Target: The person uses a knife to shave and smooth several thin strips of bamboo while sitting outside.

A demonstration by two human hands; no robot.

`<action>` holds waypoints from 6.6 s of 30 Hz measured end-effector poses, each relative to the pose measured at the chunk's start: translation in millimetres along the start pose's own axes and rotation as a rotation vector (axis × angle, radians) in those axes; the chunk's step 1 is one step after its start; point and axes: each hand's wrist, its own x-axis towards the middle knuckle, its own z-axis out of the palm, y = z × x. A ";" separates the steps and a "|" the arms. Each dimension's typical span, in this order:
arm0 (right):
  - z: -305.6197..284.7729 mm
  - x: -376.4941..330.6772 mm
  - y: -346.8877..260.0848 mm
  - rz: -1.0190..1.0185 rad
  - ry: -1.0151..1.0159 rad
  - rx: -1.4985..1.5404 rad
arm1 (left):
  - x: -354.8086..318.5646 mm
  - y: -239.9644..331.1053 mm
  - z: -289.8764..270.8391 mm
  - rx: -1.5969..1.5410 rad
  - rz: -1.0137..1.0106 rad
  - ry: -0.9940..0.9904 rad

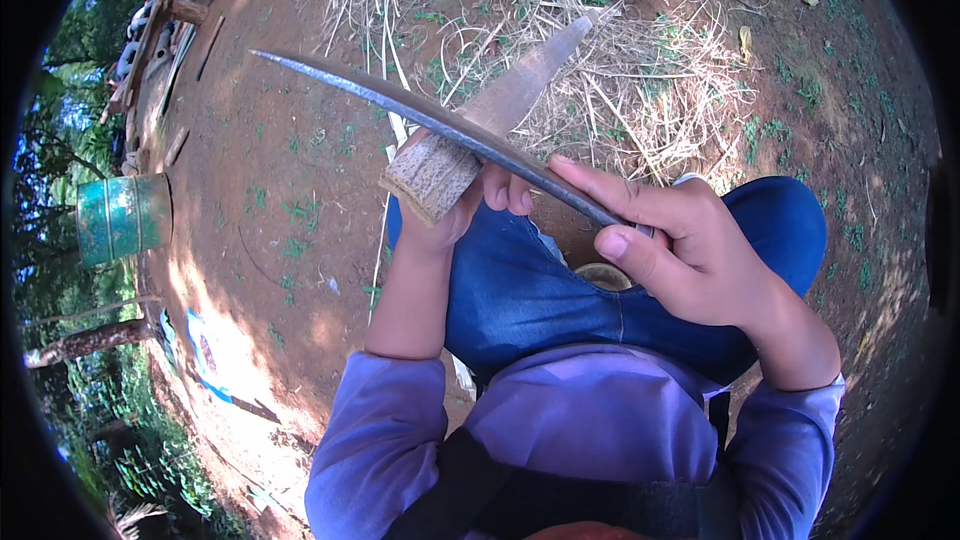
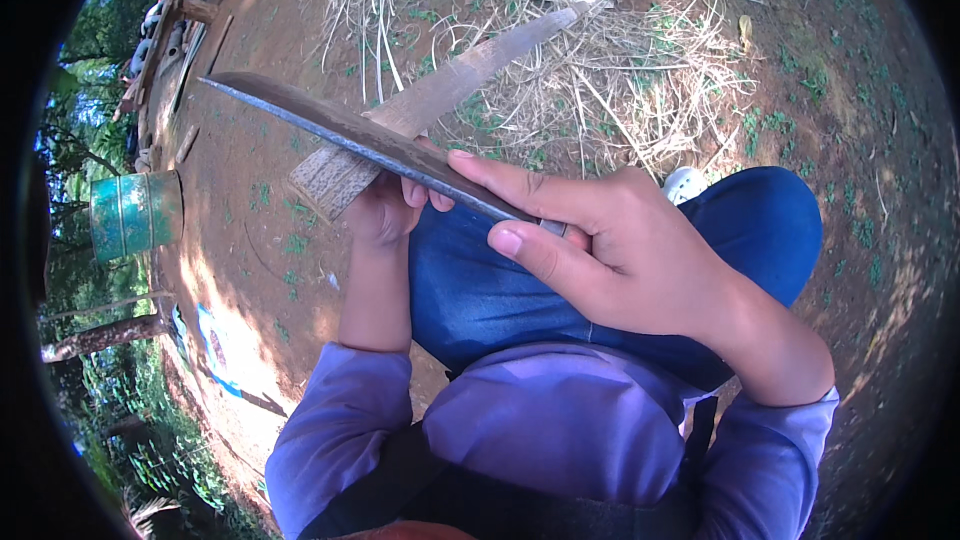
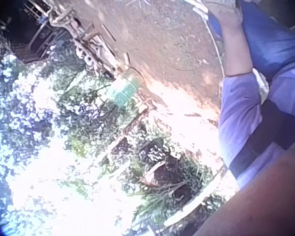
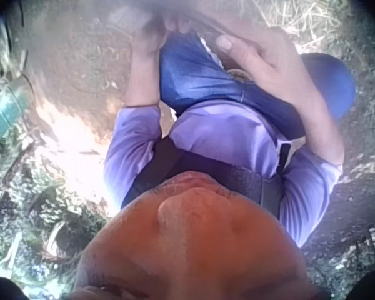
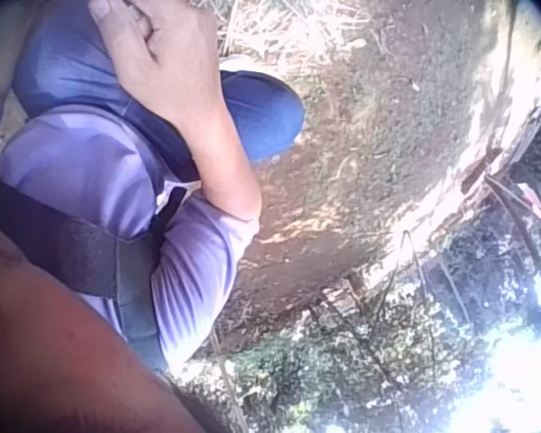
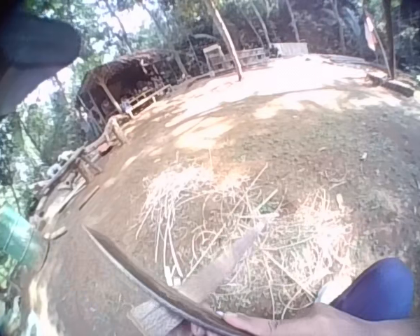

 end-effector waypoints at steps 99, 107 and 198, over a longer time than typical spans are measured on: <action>-130.3 57.9 153.0 0.348 0.633 0.327 | 241.7 87.1 74.4 0.742 1.249 0.495; -106.1 68.7 184.3 0.624 0.370 -0.009 | 242.7 43.1 22.2 0.573 0.877 0.318; 60.1 109.6 398.0 0.934 0.177 -0.228 | 233.5 -14.9 -99.5 0.889 0.584 0.536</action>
